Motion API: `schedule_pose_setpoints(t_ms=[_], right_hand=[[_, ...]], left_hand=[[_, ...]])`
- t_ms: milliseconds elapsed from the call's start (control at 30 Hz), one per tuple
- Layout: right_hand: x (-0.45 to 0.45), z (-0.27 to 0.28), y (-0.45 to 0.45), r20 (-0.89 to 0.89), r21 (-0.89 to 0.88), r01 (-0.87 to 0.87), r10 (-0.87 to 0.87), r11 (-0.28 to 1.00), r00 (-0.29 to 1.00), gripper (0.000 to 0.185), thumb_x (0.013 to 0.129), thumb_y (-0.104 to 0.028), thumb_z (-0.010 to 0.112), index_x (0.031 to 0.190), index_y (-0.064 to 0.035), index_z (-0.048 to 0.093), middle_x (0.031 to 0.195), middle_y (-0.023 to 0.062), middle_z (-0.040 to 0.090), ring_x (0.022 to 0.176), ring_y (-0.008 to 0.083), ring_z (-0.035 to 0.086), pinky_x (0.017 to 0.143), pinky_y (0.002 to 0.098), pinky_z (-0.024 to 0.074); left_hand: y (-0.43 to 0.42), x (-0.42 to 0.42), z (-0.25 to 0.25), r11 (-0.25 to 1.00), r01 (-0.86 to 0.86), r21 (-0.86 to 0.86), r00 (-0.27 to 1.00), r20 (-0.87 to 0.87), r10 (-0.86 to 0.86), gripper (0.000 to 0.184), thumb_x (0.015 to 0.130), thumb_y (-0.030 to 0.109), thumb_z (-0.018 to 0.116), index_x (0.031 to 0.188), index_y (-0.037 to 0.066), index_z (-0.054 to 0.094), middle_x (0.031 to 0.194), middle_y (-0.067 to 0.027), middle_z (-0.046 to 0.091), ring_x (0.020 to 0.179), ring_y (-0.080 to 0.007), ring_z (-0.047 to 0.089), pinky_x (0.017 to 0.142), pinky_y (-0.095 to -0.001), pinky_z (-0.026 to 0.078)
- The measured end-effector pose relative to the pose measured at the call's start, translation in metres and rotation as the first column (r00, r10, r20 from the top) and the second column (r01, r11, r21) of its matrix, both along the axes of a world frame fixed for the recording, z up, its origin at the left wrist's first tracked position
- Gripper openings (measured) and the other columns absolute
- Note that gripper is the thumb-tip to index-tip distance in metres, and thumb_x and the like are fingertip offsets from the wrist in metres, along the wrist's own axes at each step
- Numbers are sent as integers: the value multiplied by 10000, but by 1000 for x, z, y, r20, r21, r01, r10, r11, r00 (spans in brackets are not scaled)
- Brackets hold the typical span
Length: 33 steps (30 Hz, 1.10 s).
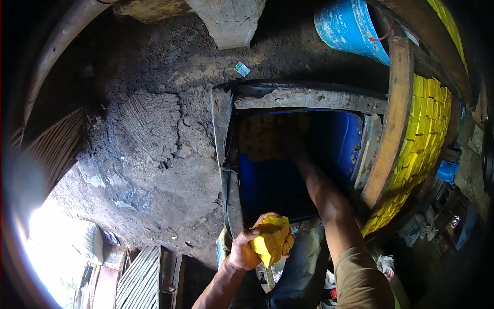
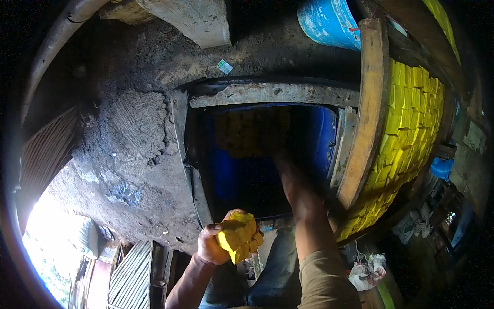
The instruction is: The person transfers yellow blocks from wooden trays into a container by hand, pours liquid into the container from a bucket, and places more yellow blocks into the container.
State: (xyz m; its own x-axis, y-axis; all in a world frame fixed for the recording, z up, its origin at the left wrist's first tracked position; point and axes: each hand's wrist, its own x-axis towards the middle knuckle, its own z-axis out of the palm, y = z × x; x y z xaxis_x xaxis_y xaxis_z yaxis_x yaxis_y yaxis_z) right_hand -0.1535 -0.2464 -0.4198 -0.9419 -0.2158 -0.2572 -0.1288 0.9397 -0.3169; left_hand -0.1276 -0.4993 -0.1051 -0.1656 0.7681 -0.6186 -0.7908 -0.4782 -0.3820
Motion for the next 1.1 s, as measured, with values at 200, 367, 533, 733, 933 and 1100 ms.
schedule_pose_setpoints(t_ms=[200,367,533,733,933,1100], right_hand=[[-45,48,-15,590,-330,714,-456,617,667,510,892,-91,489,1397,-41,441,1441,217,427,1344,376,394,1152,432,282],[-12,90,-24,486,-443,707,-515,551,706,476,881,-28,522,1356,-55,487,1352,205,513,1274,342,478,1079,412,375],[15,261,-42,607,-489,808,-537,330,587,318,914,-159,625,1204,-29,618,1029,76,679,974,164,637,852,293,501],[15,340,-52,513,-573,654,-406,494,756,505,860,-272,739,1283,-51,573,1143,135,627,984,209,640,802,285,536],[1,361,-46,437,-489,590,-404,642,803,639,735,-293,843,1261,-41,583,1165,131,635,1048,233,625,857,338,531],[-1,360,-45,419,-511,558,-376,654,826,708,690,-333,867,1265,-37,580,1156,138,640,1046,248,629,881,352,519]], left_hand=[[5,4,-4,1000,-12,3,1000,-21,12,689,758,420,616,1355,143,410,1282,-182,486,1163,-371,521,870,-555,514],[14,4,-8,999,-44,-31,998,-45,43,672,760,463,655,1308,124,464,1239,-189,519,1128,-376,545,869,-549,498],[24,-7,-18,989,-89,-114,986,-147,72,657,806,528,580,1313,123,479,1191,-153,565,1058,-349,590,808,-533,525],[47,-22,-18,989,-131,-66,980,-160,120,777,789,466,565,1456,125,360,1264,-177,545,1113,-326,580,963,-463,467],[50,-36,-11,976,-207,66,952,-215,216,875,712,405,590,1495,145,299,1314,-195,493,1169,-336,531,998,-469,443],[43,-36,-11,986,-139,93,952,-262,158,976,646,327,596,1534,183,219,1323,-187,485,1150,-332,537,953,-490,467]])
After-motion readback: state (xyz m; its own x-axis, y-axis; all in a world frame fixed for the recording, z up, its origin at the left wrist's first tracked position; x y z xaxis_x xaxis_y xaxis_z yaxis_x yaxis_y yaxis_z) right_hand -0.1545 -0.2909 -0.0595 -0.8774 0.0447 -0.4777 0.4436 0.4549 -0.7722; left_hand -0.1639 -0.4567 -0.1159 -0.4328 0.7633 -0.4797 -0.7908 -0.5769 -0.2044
